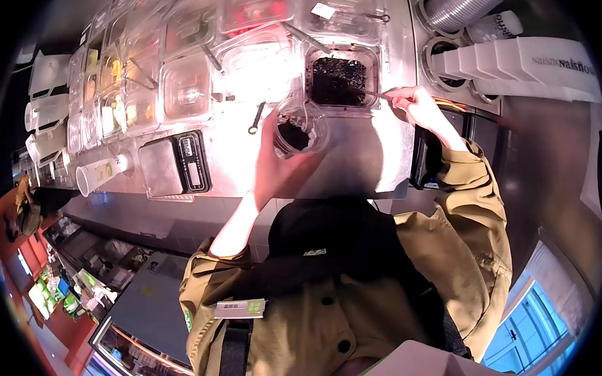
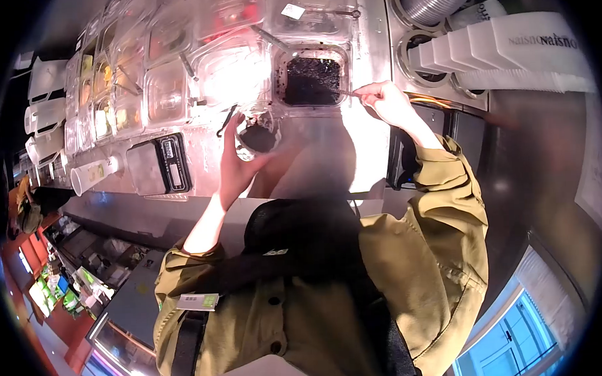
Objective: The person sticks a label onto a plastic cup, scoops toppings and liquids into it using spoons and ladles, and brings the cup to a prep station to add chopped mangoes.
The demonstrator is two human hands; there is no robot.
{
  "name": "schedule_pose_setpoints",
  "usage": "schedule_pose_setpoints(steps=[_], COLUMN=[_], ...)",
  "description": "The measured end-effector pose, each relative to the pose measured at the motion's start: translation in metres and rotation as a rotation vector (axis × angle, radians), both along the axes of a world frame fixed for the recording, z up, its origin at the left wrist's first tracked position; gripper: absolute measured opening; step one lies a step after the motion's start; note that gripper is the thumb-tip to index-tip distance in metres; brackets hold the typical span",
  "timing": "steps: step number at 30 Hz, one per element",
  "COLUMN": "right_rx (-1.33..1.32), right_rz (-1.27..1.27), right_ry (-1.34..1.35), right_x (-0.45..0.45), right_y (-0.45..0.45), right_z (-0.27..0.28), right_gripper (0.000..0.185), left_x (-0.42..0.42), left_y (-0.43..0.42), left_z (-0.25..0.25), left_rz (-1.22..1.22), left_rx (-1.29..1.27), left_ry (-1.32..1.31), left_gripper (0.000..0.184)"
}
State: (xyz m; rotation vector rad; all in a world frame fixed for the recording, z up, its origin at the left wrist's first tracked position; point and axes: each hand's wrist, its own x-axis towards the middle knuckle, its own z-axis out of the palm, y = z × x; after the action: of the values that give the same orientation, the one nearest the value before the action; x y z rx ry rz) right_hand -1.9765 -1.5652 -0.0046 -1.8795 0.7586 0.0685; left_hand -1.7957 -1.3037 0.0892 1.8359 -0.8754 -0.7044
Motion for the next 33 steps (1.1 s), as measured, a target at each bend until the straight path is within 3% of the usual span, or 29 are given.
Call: schedule_pose_setpoints(steps=[3,7,9,11,13,16,18,21,23,25,27,30,33], right_rx=[-0.033,-0.118,-0.786,-1.071,-1.021,-0.931,-0.964,-0.979,-0.842,-1.08,-0.866,-1.079,-1.183], right_rz=[0.001,0.09,0.359,0.385,0.331,0.202,0.208,0.305,0.344,0.227,0.231,0.361,0.446], right_ry=[-0.053,-0.023,-0.351,-0.356,-0.365,-0.119,-0.038,0.101,0.138,0.065,0.332,0.224,0.18], right_x=[-0.013,-0.012,-0.005,0.004,-0.004,-0.022,-0.015,0.01,0.026,0.065,0.124,0.172,0.193], right_y=[-0.004,0.013,0.033,0.052,0.046,0.025,0.018,0.014,0.003,-0.009,-0.037,-0.068,-0.078], right_z=[0.026,0.09,0.1,0.117,0.128,0.144,0.129,0.073,0.068,0.084,0.08,0.023,0.007], right_gripper=[0.023,0.023,0.017,0.016,0.027,0.033,0.025,0.014,0.023,0.028,0.028,0.027,0.027], left_x=[0.009,0.012,0.009,0.006,0.006,0.006,0.001,-0.005,-0.012,-0.025,-0.033,-0.021,-0.012], left_y=[-0.005,-0.026,-0.034,-0.038,-0.034,-0.02,-0.003,0.015,0.031,0.031,0.04,0.036,0.058], left_z=[-0.022,-0.036,-0.034,-0.032,-0.032,-0.036,-0.056,-0.057,-0.041,-0.032,-0.038,-0.023,-0.027], left_rz=[-0.039,-0.126,-0.117,-0.104,-0.078,-0.03,0.052,-0.016,-0.051,0.1,0.226,0.38,0.428], left_rx=[0.078,0.13,0.108,0.055,0.024,-0.025,-0.175,-0.316,-0.443,-0.545,-0.588,-0.606,-0.624], left_ry=[-0.032,-0.359,-0.28,-0.23,-0.145,-0.128,-0.014,0.029,-0.021,-0.028,0.025,0.01,-0.095], left_gripper=[0.083,0.085,0.087,0.088,0.088,0.089,0.088,0.096,0.097,0.097,0.097,0.096,0.095])
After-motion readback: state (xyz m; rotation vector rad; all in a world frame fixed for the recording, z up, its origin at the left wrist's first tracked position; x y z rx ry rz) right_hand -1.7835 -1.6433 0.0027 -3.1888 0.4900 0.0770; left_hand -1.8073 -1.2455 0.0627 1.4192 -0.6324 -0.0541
